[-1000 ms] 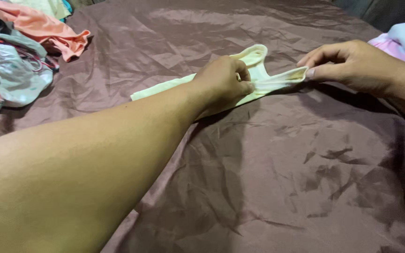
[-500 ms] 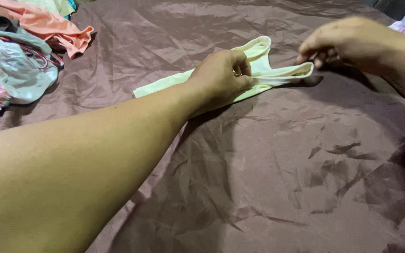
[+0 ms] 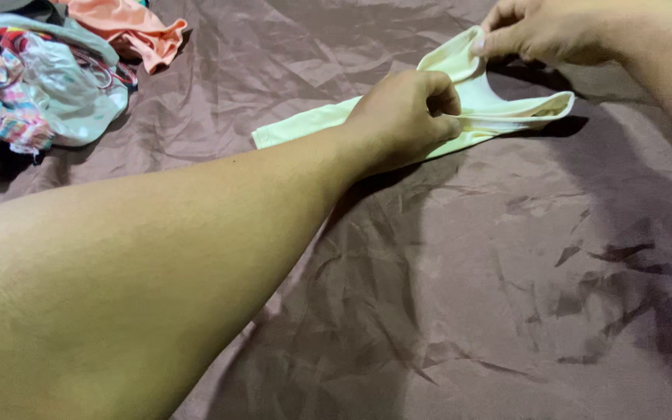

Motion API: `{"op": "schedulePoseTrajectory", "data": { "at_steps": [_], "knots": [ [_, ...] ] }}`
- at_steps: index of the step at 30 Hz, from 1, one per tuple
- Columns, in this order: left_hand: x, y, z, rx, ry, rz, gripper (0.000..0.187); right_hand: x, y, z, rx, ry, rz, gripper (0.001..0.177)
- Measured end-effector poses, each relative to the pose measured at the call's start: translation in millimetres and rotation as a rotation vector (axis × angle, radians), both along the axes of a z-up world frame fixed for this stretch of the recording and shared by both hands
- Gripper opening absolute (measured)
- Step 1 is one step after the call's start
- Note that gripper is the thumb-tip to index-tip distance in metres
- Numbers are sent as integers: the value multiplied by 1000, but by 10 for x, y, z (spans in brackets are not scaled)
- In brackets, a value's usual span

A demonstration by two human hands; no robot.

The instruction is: The person folds a light blue garment and a yellow tank top on a bed. They flatten each item by hand and fold them into smaller rectangles before placing them on a stack.

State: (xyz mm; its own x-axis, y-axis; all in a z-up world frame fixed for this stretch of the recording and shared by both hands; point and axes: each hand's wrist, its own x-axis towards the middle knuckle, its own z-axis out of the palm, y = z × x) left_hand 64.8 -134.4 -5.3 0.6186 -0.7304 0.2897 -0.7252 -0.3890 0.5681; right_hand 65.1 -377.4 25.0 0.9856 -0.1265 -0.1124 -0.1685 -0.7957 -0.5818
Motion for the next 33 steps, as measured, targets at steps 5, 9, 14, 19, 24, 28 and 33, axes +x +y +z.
{"op": "schedulePoseTrajectory", "data": {
  "at_steps": [5,9,14,19,24,28,33],
  "knots": [
    [-17,4,36,19,12,10,16,-3,37,-47,19,-164,53,31],
    [-23,-16,48,31,21,21,14,97,-48,-130,48,-217,70,30],
    [5,-29,49,9,21,14,16,-94,-189,-141,-160,-241,-18,29],
    [-13,-18,66,-39,56,11,19,-653,-535,-143,32,-160,157,29],
    [-97,6,131,-60,125,42,19,-891,-435,-167,-179,22,194,52],
    [-123,-4,156,-7,126,51,20,-906,-297,-74,-229,120,-4,45],
    [-93,-20,200,55,222,116,28,-830,-309,-138,76,-86,-55,41]
  ]
}}
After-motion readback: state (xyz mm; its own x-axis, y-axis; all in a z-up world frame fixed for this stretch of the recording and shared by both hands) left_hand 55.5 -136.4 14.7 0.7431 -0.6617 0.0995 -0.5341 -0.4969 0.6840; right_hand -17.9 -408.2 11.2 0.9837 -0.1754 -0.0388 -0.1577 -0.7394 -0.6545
